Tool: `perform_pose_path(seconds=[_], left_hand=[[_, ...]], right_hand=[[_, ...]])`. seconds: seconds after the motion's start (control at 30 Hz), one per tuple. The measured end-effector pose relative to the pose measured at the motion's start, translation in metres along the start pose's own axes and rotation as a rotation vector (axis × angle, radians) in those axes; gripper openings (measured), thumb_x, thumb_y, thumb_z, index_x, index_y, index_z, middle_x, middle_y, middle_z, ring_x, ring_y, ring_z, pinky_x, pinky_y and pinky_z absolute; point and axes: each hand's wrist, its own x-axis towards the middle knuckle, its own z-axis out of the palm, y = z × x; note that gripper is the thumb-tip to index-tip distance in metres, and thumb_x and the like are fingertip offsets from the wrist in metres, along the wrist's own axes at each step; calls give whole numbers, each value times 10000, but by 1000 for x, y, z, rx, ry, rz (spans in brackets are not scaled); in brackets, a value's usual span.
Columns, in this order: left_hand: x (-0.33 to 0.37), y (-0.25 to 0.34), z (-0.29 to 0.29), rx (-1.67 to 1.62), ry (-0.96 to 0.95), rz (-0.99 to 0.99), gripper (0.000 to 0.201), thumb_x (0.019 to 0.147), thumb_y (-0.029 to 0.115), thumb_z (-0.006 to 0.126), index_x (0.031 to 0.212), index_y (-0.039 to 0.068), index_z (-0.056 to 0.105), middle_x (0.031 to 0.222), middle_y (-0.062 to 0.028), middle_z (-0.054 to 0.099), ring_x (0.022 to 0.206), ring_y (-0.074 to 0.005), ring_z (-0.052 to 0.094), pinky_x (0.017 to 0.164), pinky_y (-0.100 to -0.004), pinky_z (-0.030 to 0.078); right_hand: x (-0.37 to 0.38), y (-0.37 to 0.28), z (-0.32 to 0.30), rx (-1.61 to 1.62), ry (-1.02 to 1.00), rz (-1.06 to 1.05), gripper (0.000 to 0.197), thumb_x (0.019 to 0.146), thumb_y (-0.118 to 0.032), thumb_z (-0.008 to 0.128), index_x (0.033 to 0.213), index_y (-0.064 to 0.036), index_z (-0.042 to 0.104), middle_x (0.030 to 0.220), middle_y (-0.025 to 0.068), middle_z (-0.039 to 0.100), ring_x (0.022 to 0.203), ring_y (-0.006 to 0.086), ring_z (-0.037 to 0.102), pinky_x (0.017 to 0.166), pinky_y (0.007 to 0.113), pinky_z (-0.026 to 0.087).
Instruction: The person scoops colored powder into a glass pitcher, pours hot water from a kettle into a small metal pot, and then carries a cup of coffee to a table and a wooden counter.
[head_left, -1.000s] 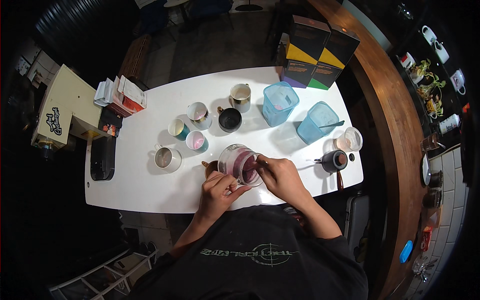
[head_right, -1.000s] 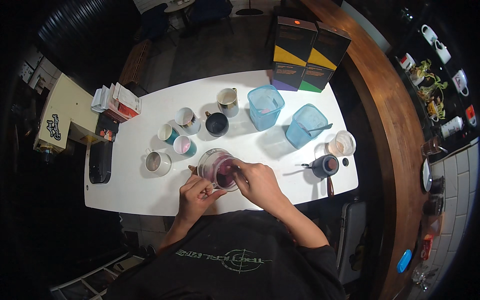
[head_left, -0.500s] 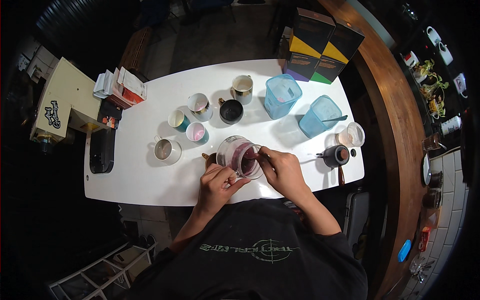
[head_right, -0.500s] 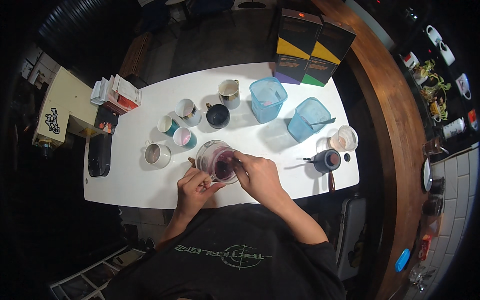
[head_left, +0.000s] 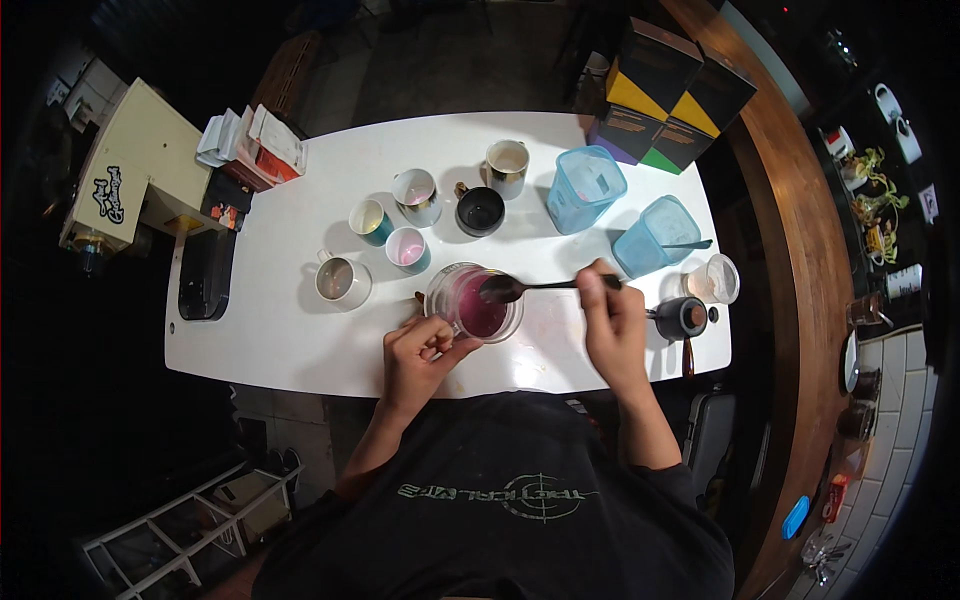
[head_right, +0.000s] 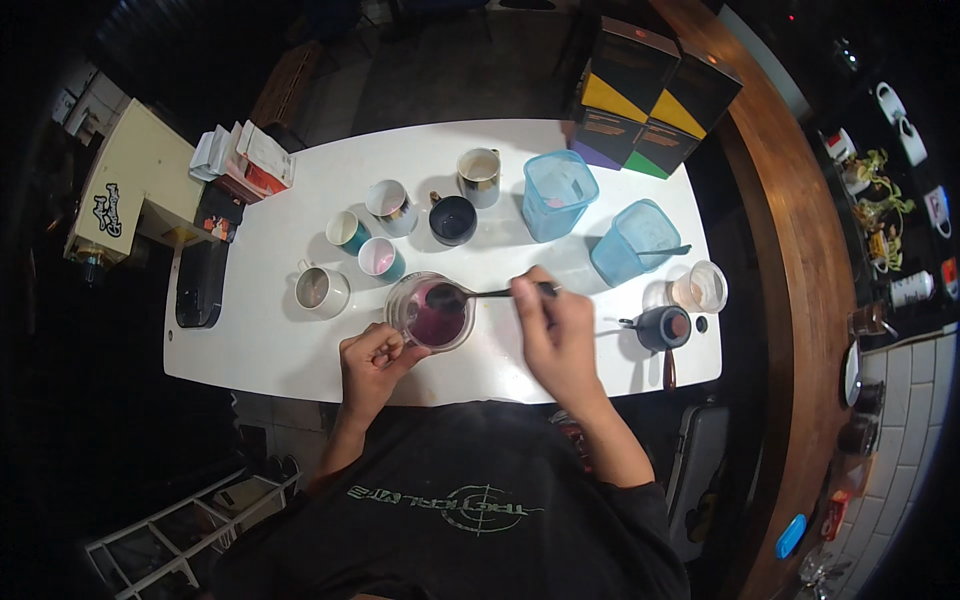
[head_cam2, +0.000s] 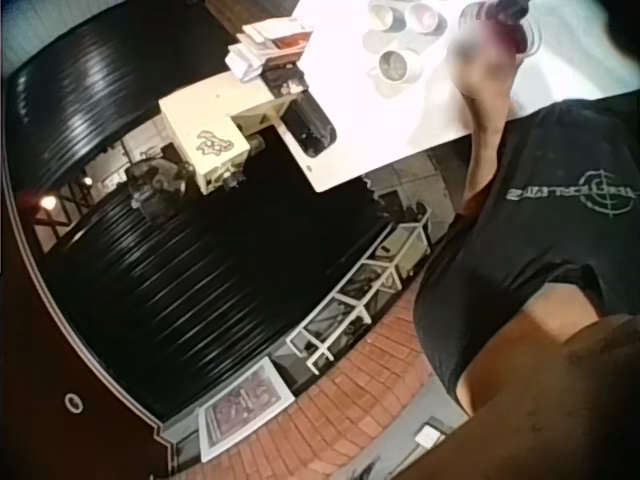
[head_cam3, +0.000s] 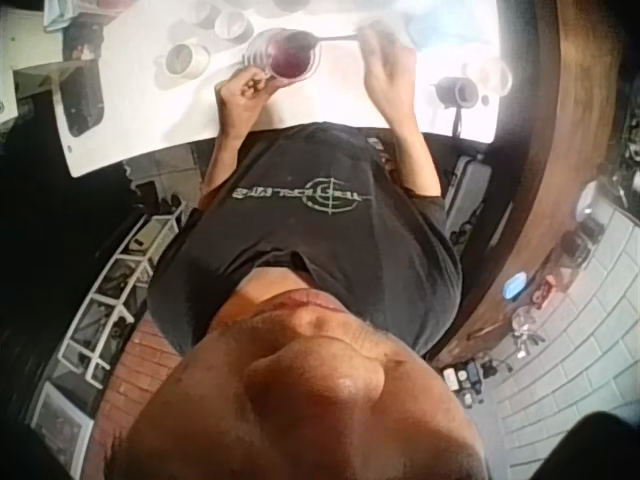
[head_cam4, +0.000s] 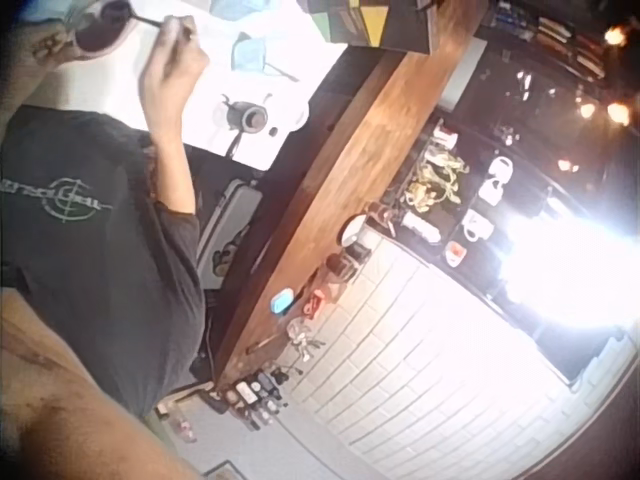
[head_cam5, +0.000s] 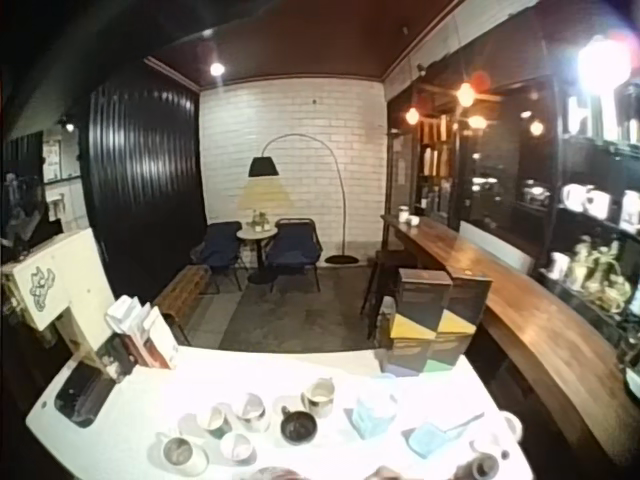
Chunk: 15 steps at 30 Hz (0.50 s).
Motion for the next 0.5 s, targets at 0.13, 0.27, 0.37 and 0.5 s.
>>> perform_pose_path(seconds=[0.13,0.27,0.37,0.5], left_hand=[[-7,-8,-21,-129,53,-145,442,799,221,855,656,41,477,586,62,382,539,-18,282,478,-226,208],[-14,-15,-37,-131,120,-152,472,833,216,830,649,61,425,595,75,354,561,-15,267,494,-223,190],[-15,-22,-47,-160,140,-191,445,834,205,824,654,53,447,597,57,383,553,-27,283,496,-230,210],[-28,-32,-60,-194,207,-221,411,834,187,819,653,38,480,594,40,418,536,-36,308,489,-235,235]], right_hand=[[26,16,4,191,168,146,382,1067,-252,481,755,-31,484,645,-73,361,599,45,300,531,255,226],[61,96,41,102,250,202,399,1057,-296,508,767,-22,509,656,-54,399,624,58,333,542,263,271],[77,148,74,-45,215,199,415,1043,-303,529,784,20,564,640,51,508,629,138,445,584,348,382],[80,179,113,-133,202,165,442,1032,-289,531,766,61,573,632,182,557,587,233,515,592,411,406]])
